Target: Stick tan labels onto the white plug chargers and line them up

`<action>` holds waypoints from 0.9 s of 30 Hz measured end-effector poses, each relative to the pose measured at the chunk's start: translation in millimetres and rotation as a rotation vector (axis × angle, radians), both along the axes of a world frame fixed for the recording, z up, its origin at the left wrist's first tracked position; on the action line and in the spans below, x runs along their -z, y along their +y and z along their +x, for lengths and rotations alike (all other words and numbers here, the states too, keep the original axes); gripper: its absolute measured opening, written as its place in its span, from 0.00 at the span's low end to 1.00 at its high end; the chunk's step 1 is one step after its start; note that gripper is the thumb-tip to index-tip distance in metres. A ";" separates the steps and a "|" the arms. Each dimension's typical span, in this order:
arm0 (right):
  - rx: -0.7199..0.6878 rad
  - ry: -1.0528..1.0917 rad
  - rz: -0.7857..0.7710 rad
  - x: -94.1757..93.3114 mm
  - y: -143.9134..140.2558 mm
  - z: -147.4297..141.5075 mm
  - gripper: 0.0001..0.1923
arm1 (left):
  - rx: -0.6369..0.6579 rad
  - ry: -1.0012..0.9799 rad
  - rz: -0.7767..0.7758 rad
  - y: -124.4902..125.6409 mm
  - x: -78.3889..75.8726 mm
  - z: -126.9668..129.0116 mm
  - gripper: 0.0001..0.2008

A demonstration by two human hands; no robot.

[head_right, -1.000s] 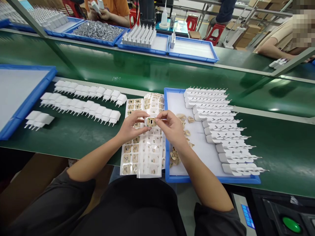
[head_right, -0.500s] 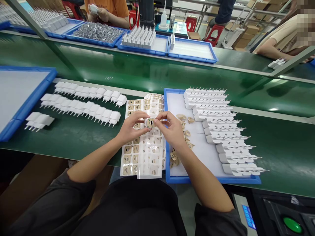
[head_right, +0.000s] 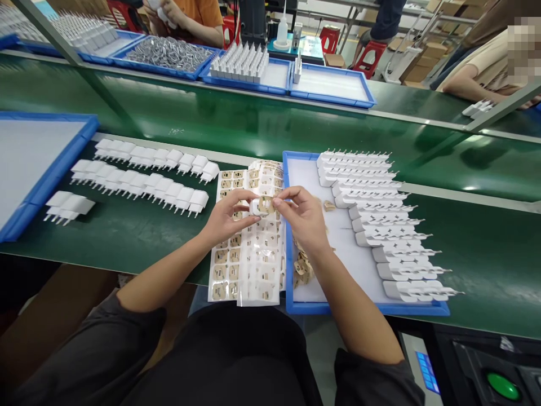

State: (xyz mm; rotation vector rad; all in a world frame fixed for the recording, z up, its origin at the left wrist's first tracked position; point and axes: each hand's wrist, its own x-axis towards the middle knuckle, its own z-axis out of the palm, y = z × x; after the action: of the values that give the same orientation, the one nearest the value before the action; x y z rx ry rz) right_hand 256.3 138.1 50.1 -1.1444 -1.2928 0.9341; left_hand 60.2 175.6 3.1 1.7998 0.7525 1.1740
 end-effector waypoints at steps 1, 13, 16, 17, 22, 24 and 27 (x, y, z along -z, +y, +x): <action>-0.029 0.000 -0.039 0.7 1.1 0.0 0.11 | 0.012 -0.003 0.013 0.0 0.2 -0.1 0.19; -0.104 0.031 -0.075 5.9 3.6 -1.8 0.11 | 0.023 0.005 0.036 -1.2 -1.6 -0.3 0.20; -0.096 0.021 -0.083 6.5 3.9 -1.9 0.12 | 0.026 -0.002 0.039 -1.0 -1.2 -0.4 0.20; -0.094 0.016 -0.086 6.7 4.0 -1.8 0.12 | 0.027 -0.002 0.040 -0.9 -1.3 -0.5 0.20; -0.094 0.014 -0.087 5.5 3.0 -2.6 0.13 | 0.025 0.002 0.056 -1.0 -2.3 -0.9 0.20; -0.091 0.014 -0.079 4.5 2.0 -3.9 0.12 | 0.021 0.004 0.069 -1.2 -2.5 -0.9 0.20; -0.079 0.010 -0.071 5.9 0.9 -5.4 0.11 | 0.010 0.015 0.087 -1.3 -2.1 -0.7 0.20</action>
State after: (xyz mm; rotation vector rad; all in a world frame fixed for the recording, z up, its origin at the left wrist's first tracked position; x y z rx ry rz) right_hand 250.8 139.0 44.2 -1.1491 -1.3139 1.0498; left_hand 59.5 174.3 5.1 1.8838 0.7099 1.2042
